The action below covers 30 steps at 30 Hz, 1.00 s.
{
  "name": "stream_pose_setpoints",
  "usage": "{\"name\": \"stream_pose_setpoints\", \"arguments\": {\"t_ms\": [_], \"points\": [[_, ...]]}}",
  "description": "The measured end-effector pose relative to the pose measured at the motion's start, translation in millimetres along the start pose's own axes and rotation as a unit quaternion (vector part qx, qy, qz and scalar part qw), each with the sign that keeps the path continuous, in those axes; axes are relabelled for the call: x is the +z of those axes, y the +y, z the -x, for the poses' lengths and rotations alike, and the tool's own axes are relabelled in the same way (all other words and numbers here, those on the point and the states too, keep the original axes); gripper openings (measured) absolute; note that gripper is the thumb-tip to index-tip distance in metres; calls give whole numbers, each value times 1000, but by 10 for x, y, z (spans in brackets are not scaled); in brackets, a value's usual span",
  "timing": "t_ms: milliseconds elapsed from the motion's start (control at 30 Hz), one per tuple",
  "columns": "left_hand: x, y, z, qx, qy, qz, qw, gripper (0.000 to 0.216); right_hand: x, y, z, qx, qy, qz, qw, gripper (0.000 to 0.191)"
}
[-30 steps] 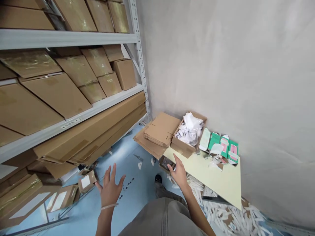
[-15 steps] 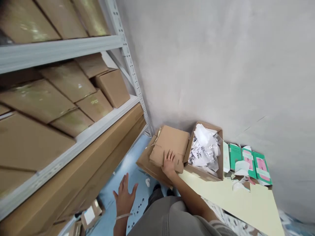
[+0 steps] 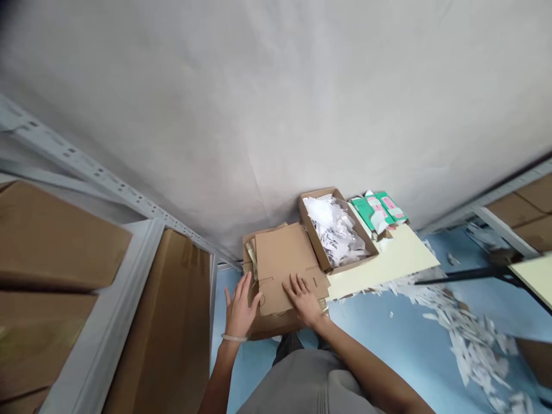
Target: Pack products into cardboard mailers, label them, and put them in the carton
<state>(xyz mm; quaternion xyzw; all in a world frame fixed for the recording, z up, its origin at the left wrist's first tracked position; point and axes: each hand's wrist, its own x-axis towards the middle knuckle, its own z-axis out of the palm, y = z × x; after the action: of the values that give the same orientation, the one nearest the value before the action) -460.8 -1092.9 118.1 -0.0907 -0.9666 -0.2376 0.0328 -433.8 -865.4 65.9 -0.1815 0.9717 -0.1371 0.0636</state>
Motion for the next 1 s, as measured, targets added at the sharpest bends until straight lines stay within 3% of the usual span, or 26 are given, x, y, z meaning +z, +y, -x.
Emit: {"name": "stream_pose_setpoints", "arguments": {"t_ms": [167, 267, 333, 433, 567, 667, 767, 1000], "points": [[-334, 96, -404, 39, 87, 14, 995, 59, -439, -176, 31, 67, 85, -24, 994, 86], [-546, 260, -577, 44, 144, 32, 988, 62, -831, -194, 67, 99, 176, -103, 974, 73], [-631, 375, -667, 51, 164, 43, 984, 64, -1086, -180, 138, 127, 270, -198, 934, 60], [-631, 544, -770, 75, 159, 51, 983, 67, -1385, -118, 361, 211, 410, -344, 818, 38], [-461, 873, -833, 115, 133, 59, 983, 70, -1562, 71, 911, 295, 516, -458, 661, 34], [-303, 1293, -758, 137, 131, 94, 977, 68, -1537, 260, 1474, 293, 554, -527, 574, 44], [-134, 1821, -541, 155, 105, 156, 970, 62, -1437, 437, 2112, 300, 554, -566, 532, 52], [503, 3049, 181, 196, 20, 216, 956, 52, -1228, 780, 3677, 352, 556, -574, 487, 59]]}}
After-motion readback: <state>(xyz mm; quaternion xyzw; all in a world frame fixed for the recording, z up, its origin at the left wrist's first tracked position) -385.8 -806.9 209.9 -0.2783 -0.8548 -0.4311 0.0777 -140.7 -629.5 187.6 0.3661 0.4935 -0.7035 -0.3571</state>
